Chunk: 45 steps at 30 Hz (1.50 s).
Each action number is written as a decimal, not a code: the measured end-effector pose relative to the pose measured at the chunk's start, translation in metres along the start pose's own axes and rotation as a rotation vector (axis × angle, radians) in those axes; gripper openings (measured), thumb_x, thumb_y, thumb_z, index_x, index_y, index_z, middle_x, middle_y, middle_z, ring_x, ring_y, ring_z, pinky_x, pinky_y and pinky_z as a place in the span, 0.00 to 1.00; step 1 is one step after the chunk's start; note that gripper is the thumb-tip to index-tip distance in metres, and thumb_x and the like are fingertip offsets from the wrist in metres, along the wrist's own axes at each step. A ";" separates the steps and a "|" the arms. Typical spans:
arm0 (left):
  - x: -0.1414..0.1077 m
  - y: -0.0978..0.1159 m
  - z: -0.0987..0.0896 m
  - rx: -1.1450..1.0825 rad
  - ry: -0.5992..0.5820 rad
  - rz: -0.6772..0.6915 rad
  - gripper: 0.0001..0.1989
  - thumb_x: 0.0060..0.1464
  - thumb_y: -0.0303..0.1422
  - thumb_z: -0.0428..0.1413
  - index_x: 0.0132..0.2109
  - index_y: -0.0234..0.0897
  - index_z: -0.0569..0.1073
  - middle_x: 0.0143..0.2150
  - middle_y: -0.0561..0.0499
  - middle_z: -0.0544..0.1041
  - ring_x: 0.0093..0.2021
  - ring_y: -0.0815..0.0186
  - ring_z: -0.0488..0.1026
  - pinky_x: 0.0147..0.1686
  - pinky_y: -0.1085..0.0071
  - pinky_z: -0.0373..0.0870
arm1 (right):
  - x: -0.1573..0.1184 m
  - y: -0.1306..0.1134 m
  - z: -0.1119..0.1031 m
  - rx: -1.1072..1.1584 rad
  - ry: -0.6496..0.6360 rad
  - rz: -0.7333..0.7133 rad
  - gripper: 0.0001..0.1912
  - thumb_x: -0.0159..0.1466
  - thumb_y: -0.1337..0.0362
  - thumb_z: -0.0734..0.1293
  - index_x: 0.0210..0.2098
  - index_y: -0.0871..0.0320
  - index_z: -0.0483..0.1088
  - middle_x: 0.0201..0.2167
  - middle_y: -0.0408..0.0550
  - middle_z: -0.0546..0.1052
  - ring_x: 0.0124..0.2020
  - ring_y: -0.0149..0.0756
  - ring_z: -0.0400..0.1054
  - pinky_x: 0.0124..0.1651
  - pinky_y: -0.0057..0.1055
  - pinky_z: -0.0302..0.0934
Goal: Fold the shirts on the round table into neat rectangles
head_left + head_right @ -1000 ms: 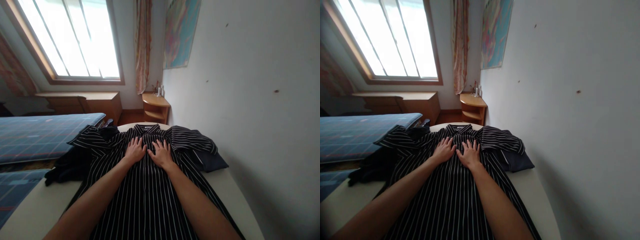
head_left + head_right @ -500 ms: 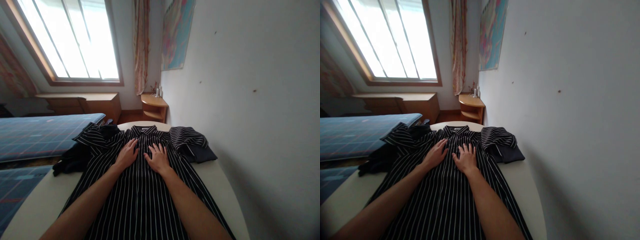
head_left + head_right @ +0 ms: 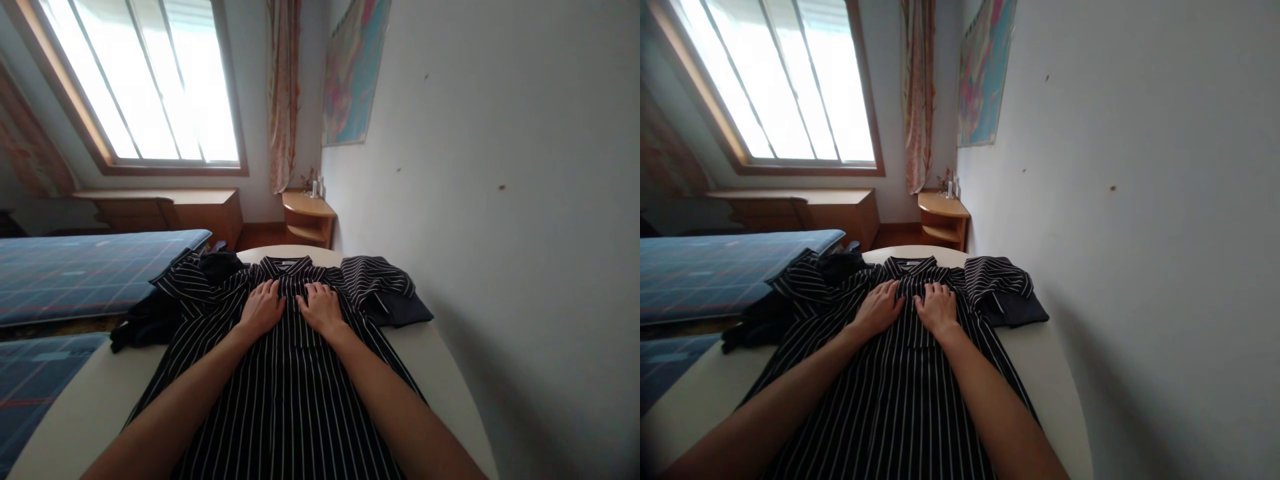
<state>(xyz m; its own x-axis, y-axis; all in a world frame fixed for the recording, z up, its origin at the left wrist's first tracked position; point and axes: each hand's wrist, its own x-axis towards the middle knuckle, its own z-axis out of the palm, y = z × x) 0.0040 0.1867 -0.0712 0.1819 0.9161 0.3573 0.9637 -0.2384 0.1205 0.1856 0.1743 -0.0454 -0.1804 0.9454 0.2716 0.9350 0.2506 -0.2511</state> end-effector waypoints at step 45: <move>-0.012 0.038 0.011 -0.039 -0.034 -0.062 0.24 0.68 0.44 0.46 0.64 0.41 0.69 0.69 0.43 0.64 0.69 0.44 0.56 0.64 0.47 0.57 | -0.008 0.040 0.011 0.003 -0.131 0.171 0.37 0.69 0.42 0.55 0.71 0.53 0.53 0.73 0.53 0.51 0.73 0.60 0.38 0.70 0.55 0.33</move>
<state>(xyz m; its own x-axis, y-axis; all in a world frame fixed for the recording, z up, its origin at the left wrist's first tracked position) 0.0411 0.1704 -0.0812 0.1296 0.9398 0.3161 0.9650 -0.1929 0.1778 0.2209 0.1789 -0.0681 -0.0579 0.9932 0.1014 0.9545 0.0849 -0.2858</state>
